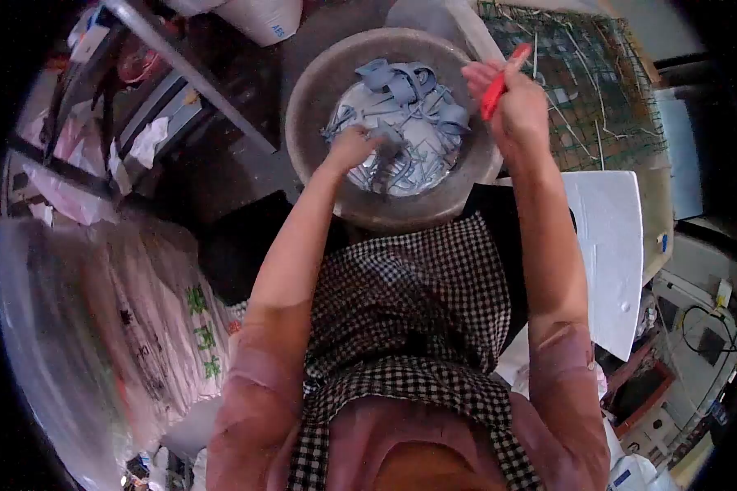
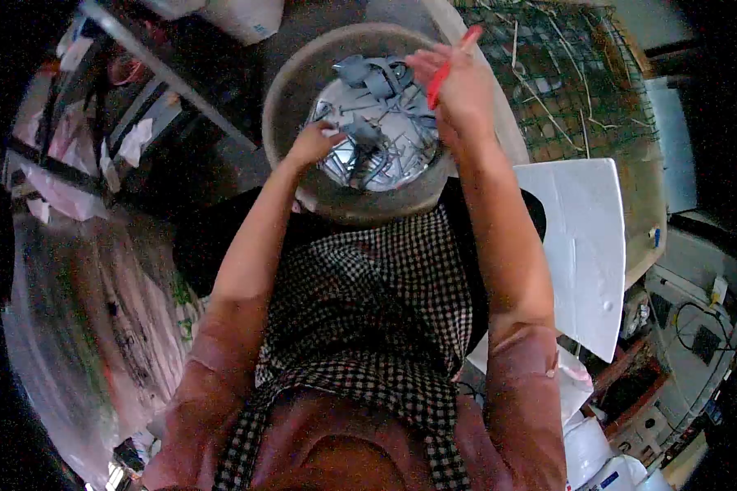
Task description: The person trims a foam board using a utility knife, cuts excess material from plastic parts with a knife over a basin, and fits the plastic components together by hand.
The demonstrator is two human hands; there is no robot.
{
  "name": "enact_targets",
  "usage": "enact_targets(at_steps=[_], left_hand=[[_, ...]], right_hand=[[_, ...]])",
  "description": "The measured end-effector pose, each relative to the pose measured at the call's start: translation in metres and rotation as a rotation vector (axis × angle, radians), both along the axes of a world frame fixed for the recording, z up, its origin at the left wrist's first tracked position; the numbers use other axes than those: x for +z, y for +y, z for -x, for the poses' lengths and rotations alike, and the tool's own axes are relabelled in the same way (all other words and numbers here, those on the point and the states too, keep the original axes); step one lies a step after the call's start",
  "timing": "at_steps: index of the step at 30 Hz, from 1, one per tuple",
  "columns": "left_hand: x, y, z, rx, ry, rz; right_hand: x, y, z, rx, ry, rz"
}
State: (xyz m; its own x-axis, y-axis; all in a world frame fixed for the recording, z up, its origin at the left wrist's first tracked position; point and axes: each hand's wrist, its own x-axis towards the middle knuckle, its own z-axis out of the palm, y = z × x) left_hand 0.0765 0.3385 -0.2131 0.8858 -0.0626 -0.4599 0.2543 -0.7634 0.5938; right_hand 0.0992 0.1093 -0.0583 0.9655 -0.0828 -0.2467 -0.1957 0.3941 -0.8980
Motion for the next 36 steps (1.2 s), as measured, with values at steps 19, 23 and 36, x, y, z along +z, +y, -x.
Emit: enact_targets(at_steps=[19, 23, 36], left_hand=[[-0.185, -0.094, -0.028, 0.657, -0.263, -0.362], [-0.177, -0.045, -0.114, 0.239, -0.484, -0.334], [-0.197, 0.001, -0.163, 0.436, -0.078, -0.059]], right_hand=[[0.010, -0.034, -0.019, -0.074, 0.127, -0.092], [0.013, -0.034, -0.015, -0.109, 0.123, -0.094], [0.018, -0.036, -0.024, -0.134, 0.170, -0.089]])
